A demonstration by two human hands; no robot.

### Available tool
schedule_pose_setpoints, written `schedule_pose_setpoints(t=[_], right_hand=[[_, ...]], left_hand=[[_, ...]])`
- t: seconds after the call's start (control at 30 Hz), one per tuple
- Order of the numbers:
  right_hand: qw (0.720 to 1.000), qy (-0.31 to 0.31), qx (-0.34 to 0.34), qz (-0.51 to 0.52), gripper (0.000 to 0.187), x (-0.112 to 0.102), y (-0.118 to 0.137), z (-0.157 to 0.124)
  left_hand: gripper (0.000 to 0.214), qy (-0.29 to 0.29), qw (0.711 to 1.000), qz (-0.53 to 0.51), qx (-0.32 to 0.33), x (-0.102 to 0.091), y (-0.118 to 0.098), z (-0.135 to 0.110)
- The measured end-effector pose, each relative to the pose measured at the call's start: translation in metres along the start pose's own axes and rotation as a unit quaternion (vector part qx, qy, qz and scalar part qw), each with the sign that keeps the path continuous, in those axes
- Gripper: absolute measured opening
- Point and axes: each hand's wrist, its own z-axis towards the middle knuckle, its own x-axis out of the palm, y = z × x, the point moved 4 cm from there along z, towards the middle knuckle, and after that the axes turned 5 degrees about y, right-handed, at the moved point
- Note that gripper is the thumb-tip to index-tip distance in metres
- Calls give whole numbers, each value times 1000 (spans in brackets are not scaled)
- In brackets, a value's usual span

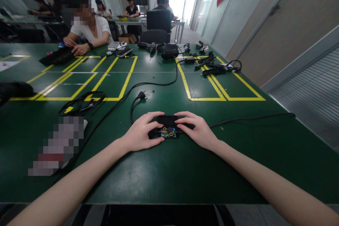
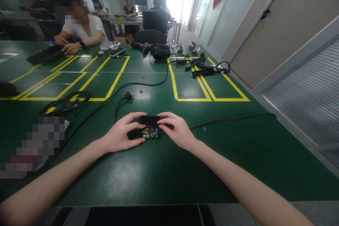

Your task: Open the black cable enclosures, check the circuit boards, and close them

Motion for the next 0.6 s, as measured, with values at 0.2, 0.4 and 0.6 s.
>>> schedule_pose_setpoints(t=[0.2,0.4,0.6], right_hand=[[999,-27,-6,24,12,3,0,2],[996,-44,21,72,10,6,-3,3],[994,-53,28,96,12,8,-6,4]], left_hand=[[24,-4,1000,26,14,-1,-4,0],[27,-2,999,36,0,2,0,-2],[31,-11,999,45,-4,3,1,-2]])
